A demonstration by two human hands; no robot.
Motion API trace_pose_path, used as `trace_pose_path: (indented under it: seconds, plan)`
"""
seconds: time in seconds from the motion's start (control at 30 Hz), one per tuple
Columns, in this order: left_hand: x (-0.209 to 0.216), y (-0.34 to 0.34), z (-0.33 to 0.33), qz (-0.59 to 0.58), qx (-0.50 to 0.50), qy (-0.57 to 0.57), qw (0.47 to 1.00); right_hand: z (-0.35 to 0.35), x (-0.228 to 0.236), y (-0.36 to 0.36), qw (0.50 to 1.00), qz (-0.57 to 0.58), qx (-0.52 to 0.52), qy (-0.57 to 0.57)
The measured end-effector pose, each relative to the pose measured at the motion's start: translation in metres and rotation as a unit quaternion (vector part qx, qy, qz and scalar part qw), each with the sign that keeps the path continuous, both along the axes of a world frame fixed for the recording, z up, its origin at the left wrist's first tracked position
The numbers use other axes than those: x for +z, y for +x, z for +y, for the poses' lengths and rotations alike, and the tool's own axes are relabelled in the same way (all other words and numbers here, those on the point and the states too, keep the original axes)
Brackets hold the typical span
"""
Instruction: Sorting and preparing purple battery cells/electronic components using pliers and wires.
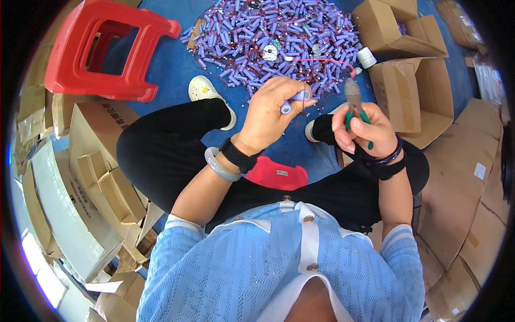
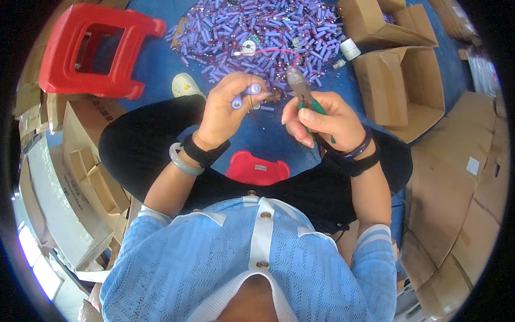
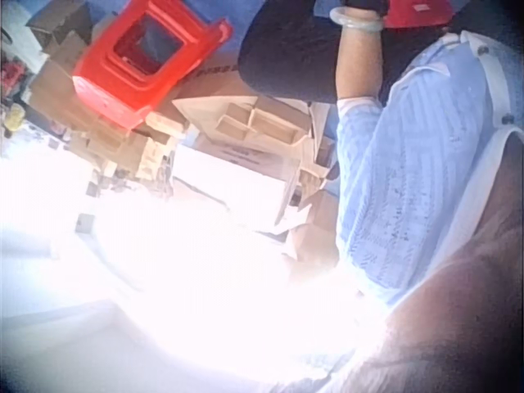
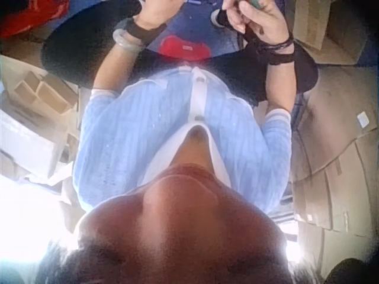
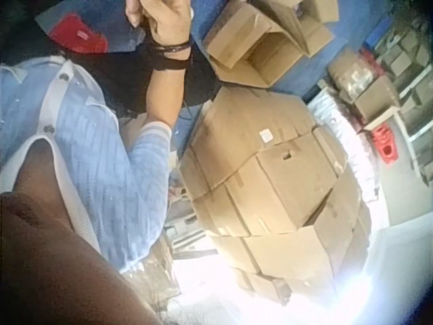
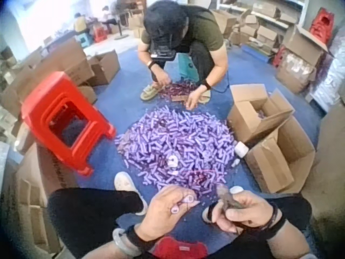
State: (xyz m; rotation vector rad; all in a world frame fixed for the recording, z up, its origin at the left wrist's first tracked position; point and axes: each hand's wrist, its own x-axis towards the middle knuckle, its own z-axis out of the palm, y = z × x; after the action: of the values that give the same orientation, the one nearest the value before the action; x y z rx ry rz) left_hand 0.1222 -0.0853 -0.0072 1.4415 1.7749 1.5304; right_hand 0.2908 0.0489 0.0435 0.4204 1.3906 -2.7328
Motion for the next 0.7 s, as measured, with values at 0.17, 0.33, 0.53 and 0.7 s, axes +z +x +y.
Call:
trace_pose_path:
  seconds: [0.17, 0.33, 0.53, 0.7]
  plan:
    - [0.012, -0.002, 0.0, 0.1, 0.086, 0.007, 0.991, 0.012, -0.001, -0.002, 0.957, -0.064, -0.075, 0.271]
    - [0.0, -0.003, 0.003, -0.019, 0.134, -0.07, 0.988, 0.021, -0.02, 0.007, 0.539, -0.224, -0.003, 0.812]
    - [-0.007, -0.005, 0.0, -0.497, 0.077, -0.108, 0.858, 0.011, -0.032, 0.004, 0.639, -0.188, 0.01, 0.746]
    - [-0.006, -0.003, 0.002, -0.545, 0.045, -0.112, 0.83, 0.0, -0.032, -0.008, 0.68, -0.104, -0.075, 0.722]
